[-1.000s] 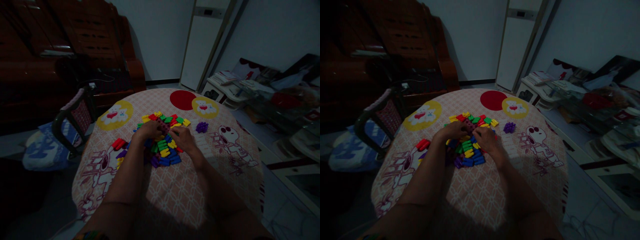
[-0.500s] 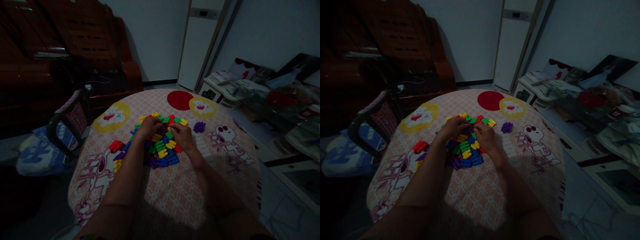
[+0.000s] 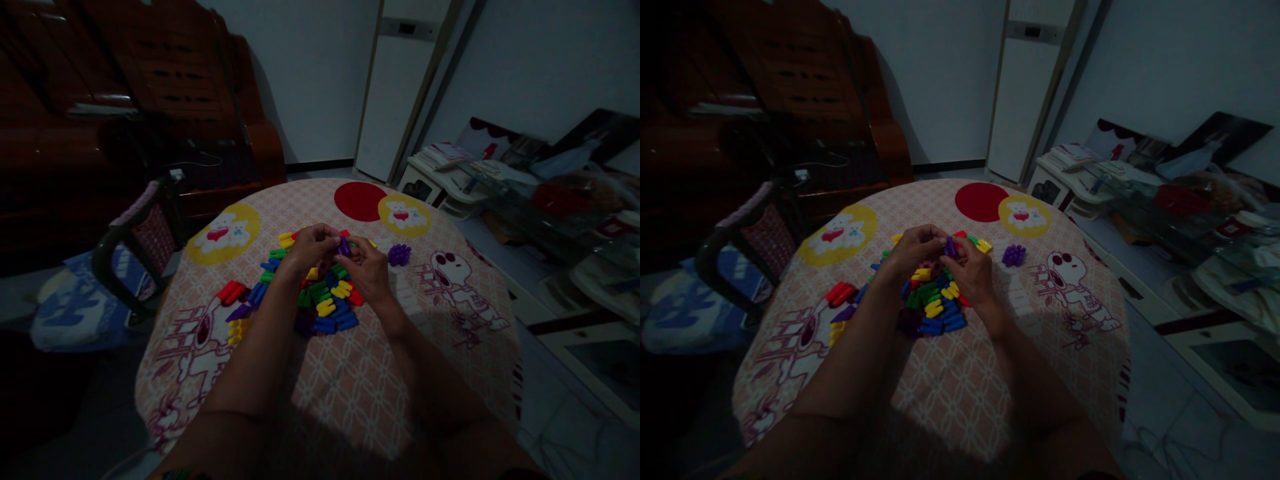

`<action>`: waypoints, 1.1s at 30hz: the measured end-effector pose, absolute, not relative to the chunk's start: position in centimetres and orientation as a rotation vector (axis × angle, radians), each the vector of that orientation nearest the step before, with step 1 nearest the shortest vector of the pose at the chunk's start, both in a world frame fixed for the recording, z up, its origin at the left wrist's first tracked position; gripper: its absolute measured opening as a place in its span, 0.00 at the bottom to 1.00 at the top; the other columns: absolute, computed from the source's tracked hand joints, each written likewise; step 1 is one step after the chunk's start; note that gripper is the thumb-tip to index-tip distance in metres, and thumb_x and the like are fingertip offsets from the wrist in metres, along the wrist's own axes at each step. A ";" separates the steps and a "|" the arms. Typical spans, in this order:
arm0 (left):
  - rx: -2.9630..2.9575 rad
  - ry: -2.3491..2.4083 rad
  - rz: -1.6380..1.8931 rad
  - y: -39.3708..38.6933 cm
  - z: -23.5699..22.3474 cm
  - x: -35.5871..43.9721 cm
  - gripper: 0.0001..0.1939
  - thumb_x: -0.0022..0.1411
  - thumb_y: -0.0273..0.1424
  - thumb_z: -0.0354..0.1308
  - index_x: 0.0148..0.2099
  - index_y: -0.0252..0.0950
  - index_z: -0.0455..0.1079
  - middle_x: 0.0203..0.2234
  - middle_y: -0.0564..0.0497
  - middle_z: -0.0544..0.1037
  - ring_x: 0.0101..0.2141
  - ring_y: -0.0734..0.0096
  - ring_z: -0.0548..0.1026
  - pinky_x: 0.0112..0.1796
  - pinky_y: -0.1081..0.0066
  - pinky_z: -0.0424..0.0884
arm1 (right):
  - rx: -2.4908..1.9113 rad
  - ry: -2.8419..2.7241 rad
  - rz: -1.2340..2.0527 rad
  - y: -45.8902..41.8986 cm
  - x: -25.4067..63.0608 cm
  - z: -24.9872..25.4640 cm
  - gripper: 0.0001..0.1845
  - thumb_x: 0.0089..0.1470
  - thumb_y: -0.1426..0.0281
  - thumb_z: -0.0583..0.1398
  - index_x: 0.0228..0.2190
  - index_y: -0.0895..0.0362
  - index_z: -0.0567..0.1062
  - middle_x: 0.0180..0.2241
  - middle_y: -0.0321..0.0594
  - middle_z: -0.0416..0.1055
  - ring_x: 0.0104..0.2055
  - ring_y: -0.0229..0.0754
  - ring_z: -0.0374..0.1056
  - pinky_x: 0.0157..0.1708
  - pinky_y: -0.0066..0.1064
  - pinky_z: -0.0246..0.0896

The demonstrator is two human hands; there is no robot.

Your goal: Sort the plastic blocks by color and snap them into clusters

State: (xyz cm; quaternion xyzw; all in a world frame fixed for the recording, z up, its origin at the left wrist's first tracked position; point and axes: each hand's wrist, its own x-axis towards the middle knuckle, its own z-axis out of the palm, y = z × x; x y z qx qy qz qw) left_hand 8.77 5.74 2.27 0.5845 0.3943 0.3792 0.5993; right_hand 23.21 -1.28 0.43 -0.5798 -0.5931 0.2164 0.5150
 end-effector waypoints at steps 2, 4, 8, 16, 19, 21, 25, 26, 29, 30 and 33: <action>1.341 0.888 0.896 5.6 2.3 9.2 0.10 0.56 0.32 0.66 0.36 0.33 0.69 0.24 0.51 0.78 0.23 0.75 0.75 0.27 0.74 0.72 | -1.385 -1.441 0.482 -1.4 23.4 0.9 0.19 0.51 0.66 0.65 0.46 0.56 0.79 0.36 0.40 0.80 0.34 0.42 0.76 0.37 0.31 0.72; 1.322 0.855 0.889 5.5 2.4 9.3 0.12 0.54 0.33 0.67 0.36 0.33 0.68 0.23 0.51 0.78 0.23 0.75 0.75 0.26 0.75 0.72 | -1.376 -1.456 0.432 -1.4 24.0 1.4 0.14 0.52 0.66 0.63 0.42 0.56 0.79 0.36 0.40 0.80 0.34 0.41 0.75 0.36 0.30 0.71; 1.349 0.835 0.856 5.2 2.9 9.1 0.15 0.53 0.35 0.68 0.39 0.32 0.71 0.26 0.49 0.80 0.24 0.73 0.77 0.25 0.76 0.71 | -1.453 -1.425 0.307 -1.5 27.7 3.0 0.09 0.52 0.67 0.61 0.33 0.58 0.80 0.29 0.38 0.78 0.30 0.41 0.74 0.33 0.30 0.69; 1.336 0.846 0.981 5.4 3.6 8.0 0.18 0.49 0.38 0.70 0.39 0.33 0.74 0.31 0.49 0.81 0.28 0.69 0.80 0.30 0.72 0.76 | -2.037 -1.397 -0.145 -2.1 37.0 3.7 0.10 0.48 0.73 0.60 0.28 0.60 0.83 0.28 0.47 0.79 0.34 0.48 0.76 0.36 0.35 0.66; 1.363 0.880 0.999 5.5 3.8 7.5 0.18 0.49 0.39 0.70 0.39 0.32 0.75 0.30 0.49 0.81 0.28 0.70 0.79 0.29 0.73 0.75 | -2.267 -1.435 -0.246 -1.9 37.8 2.7 0.13 0.51 0.74 0.58 0.30 0.60 0.84 0.32 0.52 0.81 0.38 0.51 0.76 0.39 0.36 0.65; 1.392 0.911 1.012 5.6 3.8 7.2 0.18 0.49 0.38 0.70 0.38 0.32 0.75 0.30 0.48 0.81 0.27 0.70 0.79 0.29 0.73 0.75 | -2.355 -1.461 -0.253 -1.6 37.8 2.0 0.14 0.51 0.74 0.58 0.31 0.60 0.84 0.34 0.53 0.81 0.38 0.52 0.76 0.40 0.36 0.64; 1.399 0.938 1.054 5.9 3.7 6.8 0.16 0.50 0.37 0.69 0.38 0.32 0.76 0.28 0.48 0.81 0.26 0.70 0.78 0.29 0.72 0.75 | -2.403 -1.534 -0.225 -1.0 37.6 1.2 0.14 0.53 0.74 0.57 0.33 0.60 0.85 0.36 0.54 0.81 0.39 0.51 0.75 0.41 0.36 0.63; 1.397 0.935 1.063 5.9 3.7 6.7 0.15 0.50 0.37 0.69 0.38 0.32 0.76 0.28 0.48 0.81 0.26 0.70 0.78 0.29 0.72 0.75 | -2.412 -1.537 -0.223 -0.8 37.6 0.9 0.14 0.54 0.74 0.57 0.34 0.60 0.84 0.36 0.54 0.81 0.39 0.51 0.75 0.41 0.35 0.63; 1.393 0.926 1.073 6.1 3.5 6.7 0.14 0.51 0.36 0.68 0.37 0.32 0.76 0.28 0.48 0.81 0.26 0.71 0.78 0.29 0.72 0.76 | -2.429 -1.528 -0.218 -0.6 37.7 0.2 0.15 0.56 0.73 0.57 0.35 0.59 0.84 0.37 0.54 0.81 0.41 0.51 0.74 0.41 0.35 0.62; 1.392 0.928 1.072 6.1 3.5 6.6 0.14 0.51 0.36 0.68 0.37 0.32 0.76 0.28 0.48 0.81 0.26 0.71 0.79 0.29 0.72 0.76 | -2.428 -1.531 -0.211 -0.5 37.8 0.0 0.15 0.57 0.72 0.57 0.36 0.59 0.84 0.38 0.54 0.80 0.41 0.52 0.74 0.41 0.36 0.62; 1.392 0.946 1.074 6.1 3.5 6.4 0.14 0.52 0.36 0.68 0.38 0.32 0.76 0.29 0.48 0.81 0.27 0.70 0.79 0.30 0.71 0.77 | -2.402 -1.567 -0.184 -0.4 37.9 -0.4 0.16 0.59 0.72 0.55 0.37 0.60 0.84 0.39 0.55 0.80 0.43 0.52 0.73 0.43 0.36 0.61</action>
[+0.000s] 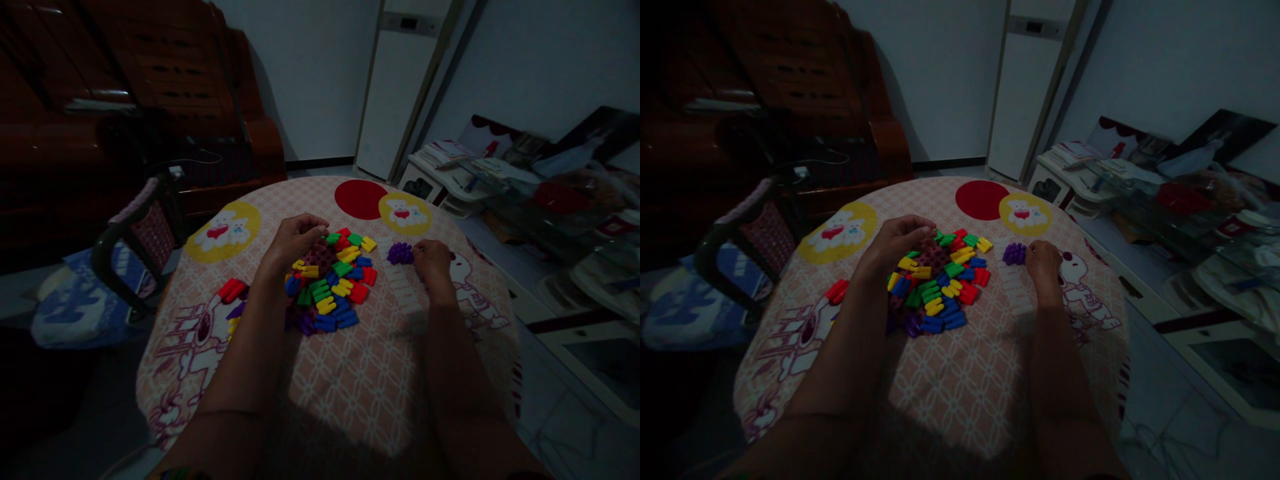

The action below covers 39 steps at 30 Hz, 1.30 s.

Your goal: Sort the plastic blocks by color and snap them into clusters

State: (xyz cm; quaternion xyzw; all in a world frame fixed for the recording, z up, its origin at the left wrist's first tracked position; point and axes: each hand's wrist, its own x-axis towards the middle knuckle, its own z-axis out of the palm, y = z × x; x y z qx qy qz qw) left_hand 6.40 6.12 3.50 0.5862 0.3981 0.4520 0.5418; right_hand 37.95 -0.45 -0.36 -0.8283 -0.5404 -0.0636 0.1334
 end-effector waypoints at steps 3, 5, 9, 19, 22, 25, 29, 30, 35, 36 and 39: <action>1.407 0.975 1.091 6.2 3.6 5.9 0.15 0.52 0.37 0.68 0.38 0.32 0.76 0.30 0.47 0.82 0.28 0.70 0.79 0.30 0.71 0.76 | -2.399 -1.559 -0.205 -0.6 37.8 0.4 0.19 0.61 0.72 0.53 0.39 0.62 0.83 0.40 0.57 0.79 0.42 0.51 0.73 0.43 0.36 0.61; 1.410 0.997 1.120 6.2 3.8 5.5 0.15 0.52 0.37 0.68 0.38 0.32 0.76 0.30 0.47 0.82 0.27 0.70 0.79 0.30 0.71 0.76 | -2.373 -1.529 -0.242 -0.8 37.1 1.4 0.18 0.62 0.72 0.53 0.39 0.62 0.83 0.40 0.57 0.80 0.41 0.51 0.73 0.42 0.36 0.61; 1.376 1.026 1.231 6.3 4.3 4.4 0.15 0.52 0.36 0.67 0.38 0.32 0.75 0.31 0.47 0.82 0.28 0.70 0.80 0.29 0.73 0.75 | -2.087 -1.688 -0.100 -1.3 32.9 3.4 0.14 0.61 0.70 0.57 0.36 0.60 0.83 0.36 0.50 0.80 0.38 0.47 0.73 0.40 0.33 0.60; 1.238 1.156 1.587 6.8 5.2 0.7 0.11 0.55 0.36 0.63 0.38 0.35 0.73 0.27 0.51 0.79 0.24 0.76 0.76 0.25 0.78 0.73 | -1.280 -2.720 0.473 -5.7 18.7 1.4 0.07 0.61 0.69 0.61 0.38 0.56 0.79 0.37 0.43 0.78 0.39 0.43 0.71 0.35 0.31 0.55; 1.240 1.159 1.572 6.8 5.2 0.8 0.10 0.55 0.35 0.62 0.38 0.35 0.73 0.27 0.51 0.79 0.23 0.77 0.76 0.25 0.78 0.73 | -1.252 -2.809 0.386 -6.4 17.4 -0.5 0.08 0.60 0.72 0.58 0.39 0.57 0.78 0.39 0.46 0.77 0.38 0.45 0.71 0.32 0.32 0.54; 1.258 1.153 1.547 6.7 5.2 1.2 0.10 0.55 0.35 0.62 0.38 0.35 0.73 0.27 0.50 0.79 0.24 0.76 0.76 0.25 0.78 0.73 | -1.194 -2.853 0.399 -6.7 16.9 -1.3 0.09 0.59 0.76 0.56 0.36 0.57 0.77 0.37 0.45 0.78 0.36 0.45 0.71 0.29 0.33 0.53; 1.264 1.152 1.533 6.6 5.3 1.5 0.09 0.55 0.34 0.62 0.37 0.36 0.73 0.27 0.50 0.79 0.24 0.75 0.76 0.26 0.76 0.73 | -1.195 -2.735 0.555 -6.6 17.1 0.2 0.11 0.57 0.76 0.59 0.42 0.55 0.76 0.40 0.42 0.79 0.40 0.44 0.72 0.32 0.31 0.56; 1.264 1.149 1.534 6.6 5.3 1.5 0.08 0.55 0.34 0.62 0.37 0.36 0.73 0.27 0.50 0.79 0.24 0.75 0.76 0.26 0.76 0.74 | -1.206 -2.657 0.599 -6.4 17.5 0.9 0.13 0.57 0.76 0.60 0.44 0.54 0.76 0.41 0.42 0.79 0.41 0.44 0.72 0.35 0.31 0.58; 1.270 1.144 1.526 6.7 5.1 1.6 0.08 0.55 0.34 0.62 0.37 0.36 0.73 0.27 0.50 0.79 0.23 0.76 0.76 0.25 0.77 0.73 | -1.309 -2.175 0.675 -4.7 21.0 3.3 0.17 0.54 0.76 0.62 0.47 0.55 0.76 0.42 0.40 0.78 0.42 0.42 0.72 0.41 0.31 0.62; 1.273 1.144 1.519 6.7 5.1 1.6 0.08 0.55 0.34 0.62 0.37 0.35 0.73 0.27 0.50 0.79 0.23 0.76 0.76 0.26 0.77 0.73 | -1.325 -2.107 0.648 -4.3 22.0 3.6 0.17 0.53 0.76 0.62 0.46 0.55 0.77 0.42 0.39 0.78 0.42 0.42 0.72 0.42 0.31 0.62; 1.280 1.149 1.502 6.6 5.2 1.7 0.09 0.54 0.34 0.62 0.37 0.35 0.73 0.27 0.50 0.79 0.23 0.77 0.75 0.26 0.77 0.73 | -1.376 -1.978 0.517 -3.3 25.3 4.3 0.17 0.53 0.76 0.60 0.44 0.54 0.80 0.43 0.39 0.79 0.43 0.42 0.73 0.45 0.34 0.64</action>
